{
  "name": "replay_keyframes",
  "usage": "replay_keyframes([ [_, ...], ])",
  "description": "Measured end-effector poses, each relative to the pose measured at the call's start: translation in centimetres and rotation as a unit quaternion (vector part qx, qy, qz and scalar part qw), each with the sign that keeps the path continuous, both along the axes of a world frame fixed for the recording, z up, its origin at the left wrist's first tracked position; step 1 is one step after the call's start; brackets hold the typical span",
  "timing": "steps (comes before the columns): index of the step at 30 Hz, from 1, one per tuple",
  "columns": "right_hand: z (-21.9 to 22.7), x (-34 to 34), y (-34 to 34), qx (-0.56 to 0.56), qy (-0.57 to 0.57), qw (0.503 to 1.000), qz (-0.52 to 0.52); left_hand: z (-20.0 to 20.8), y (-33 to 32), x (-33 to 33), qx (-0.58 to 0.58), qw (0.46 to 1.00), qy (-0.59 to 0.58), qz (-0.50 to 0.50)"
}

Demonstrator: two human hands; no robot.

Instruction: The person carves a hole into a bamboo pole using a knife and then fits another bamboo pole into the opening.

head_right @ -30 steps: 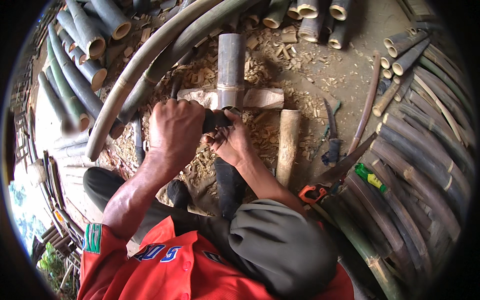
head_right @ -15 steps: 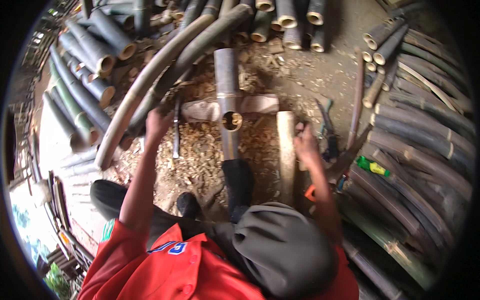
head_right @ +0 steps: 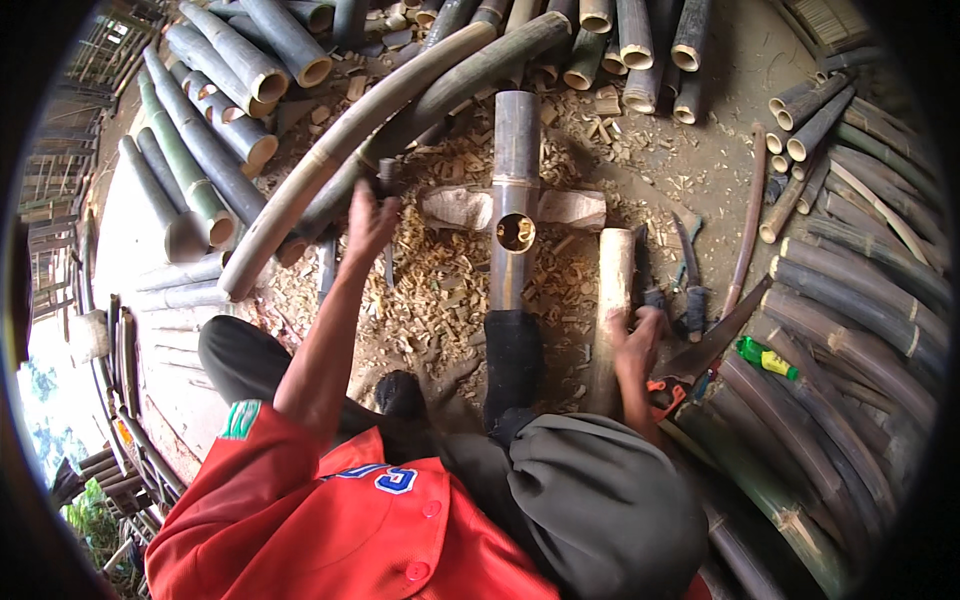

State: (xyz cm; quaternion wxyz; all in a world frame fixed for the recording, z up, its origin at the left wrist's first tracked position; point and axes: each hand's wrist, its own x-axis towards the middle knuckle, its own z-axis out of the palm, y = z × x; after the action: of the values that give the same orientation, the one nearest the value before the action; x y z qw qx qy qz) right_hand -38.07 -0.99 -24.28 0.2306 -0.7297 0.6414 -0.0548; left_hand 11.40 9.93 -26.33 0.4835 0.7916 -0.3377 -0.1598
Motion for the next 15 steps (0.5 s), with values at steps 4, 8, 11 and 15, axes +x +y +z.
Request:
replay_keyframes([
  [4,1.5,0.9,5.2,0.094,0.113,0.989,-0.028,8.7,-1.2,-3.2,-0.152,0.917,0.354,0.103],
  [8,1.3,-0.5,4.6,0.067,-0.094,0.993,0.012,12.5,-2.8,-6.5,-0.295,0.809,0.497,0.106],
  [11,6.0,0.8,2.9,0.142,-0.212,0.966,-0.045,11.8,-4.8,-8.9,-0.356,0.775,0.494,0.172],
  [15,18.1,9.9,-1.6,0.211,-0.341,0.916,-0.009,10.4,-5.8,-9.6,-0.393,0.691,0.555,0.245],
])
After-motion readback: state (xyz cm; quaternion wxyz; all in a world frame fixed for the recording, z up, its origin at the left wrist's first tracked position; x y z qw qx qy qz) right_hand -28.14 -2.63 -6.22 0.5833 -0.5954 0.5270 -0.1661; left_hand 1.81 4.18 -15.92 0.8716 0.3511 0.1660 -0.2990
